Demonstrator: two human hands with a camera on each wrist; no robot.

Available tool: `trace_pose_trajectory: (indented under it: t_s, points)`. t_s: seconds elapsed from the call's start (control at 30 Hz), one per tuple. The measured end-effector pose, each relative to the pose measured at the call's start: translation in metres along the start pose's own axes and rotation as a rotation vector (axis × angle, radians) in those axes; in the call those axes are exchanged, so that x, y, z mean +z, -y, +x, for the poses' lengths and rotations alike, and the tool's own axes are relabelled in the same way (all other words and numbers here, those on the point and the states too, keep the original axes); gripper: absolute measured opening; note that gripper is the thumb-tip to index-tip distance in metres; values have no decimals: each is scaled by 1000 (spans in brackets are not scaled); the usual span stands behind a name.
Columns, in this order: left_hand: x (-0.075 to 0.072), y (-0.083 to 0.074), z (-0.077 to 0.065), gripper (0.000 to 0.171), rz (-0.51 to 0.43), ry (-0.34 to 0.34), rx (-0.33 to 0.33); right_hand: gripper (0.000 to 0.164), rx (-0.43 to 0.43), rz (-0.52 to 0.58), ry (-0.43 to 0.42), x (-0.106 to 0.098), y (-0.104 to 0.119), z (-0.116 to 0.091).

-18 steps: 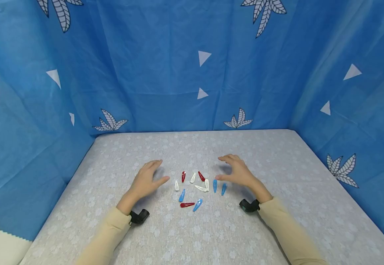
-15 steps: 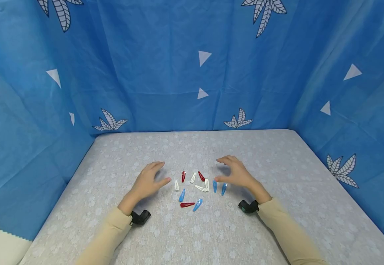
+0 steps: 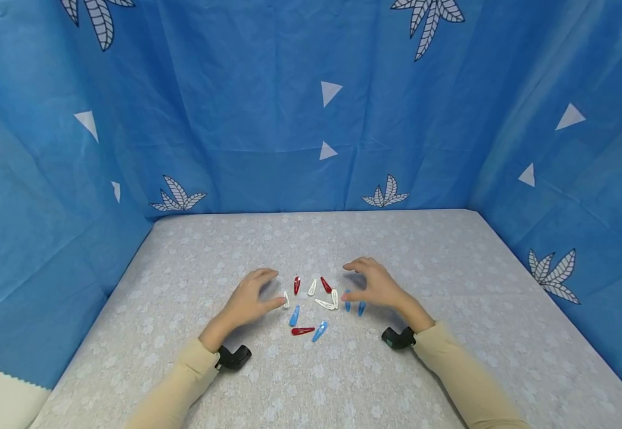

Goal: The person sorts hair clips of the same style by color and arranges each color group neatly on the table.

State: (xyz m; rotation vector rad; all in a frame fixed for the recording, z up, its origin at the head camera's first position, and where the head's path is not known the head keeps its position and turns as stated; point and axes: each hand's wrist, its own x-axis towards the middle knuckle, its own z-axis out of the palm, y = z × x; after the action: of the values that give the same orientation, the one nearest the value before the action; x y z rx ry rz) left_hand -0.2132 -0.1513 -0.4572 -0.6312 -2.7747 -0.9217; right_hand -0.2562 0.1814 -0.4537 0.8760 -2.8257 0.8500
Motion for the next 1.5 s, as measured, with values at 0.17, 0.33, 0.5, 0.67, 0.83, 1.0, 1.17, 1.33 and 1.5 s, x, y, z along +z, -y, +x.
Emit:
trace_pose_trajectory:
  t_s: [0.17, 0.33, 0.5, 0.67, 0.83, 1.0, 1.17, 1.33, 1.5]
  points:
    - [6, 0, 0, 69, -4, 24, -5, 71, -16, -7, 16, 4, 3, 0]
    - [11, -1, -1, 65, -21, 47, -16, 70, -46, 7, 30, 7, 5, 1]
    - [17, 2, -1, 62, -33, 36, -5, 66, -73, 9, 39, 10, 5, 0]
    - [20, 4, -2, 60, -66, 31, -15, 63, -111, 6, 38, 13, 7, 0]
    - [22, 5, -3, 58, -73, 22, -19, 60, -123, -2, 41, 16, 8, 0]
    - [22, 4, -3, 55, -71, 20, -10, 58, -121, -8, 61, 20, 8, -1]
    - [23, 4, -4, 53, -69, 17, -5, 56, -99, -30, 78, 22, 7, -1]
    - [23, 3, -4, 52, -66, 13, -6, 53, -107, -41, 72, 22, 7, -1]
    - [23, 3, -4, 51, -66, 5, 0, 52, -102, -39, 75, 22, 10, -2]
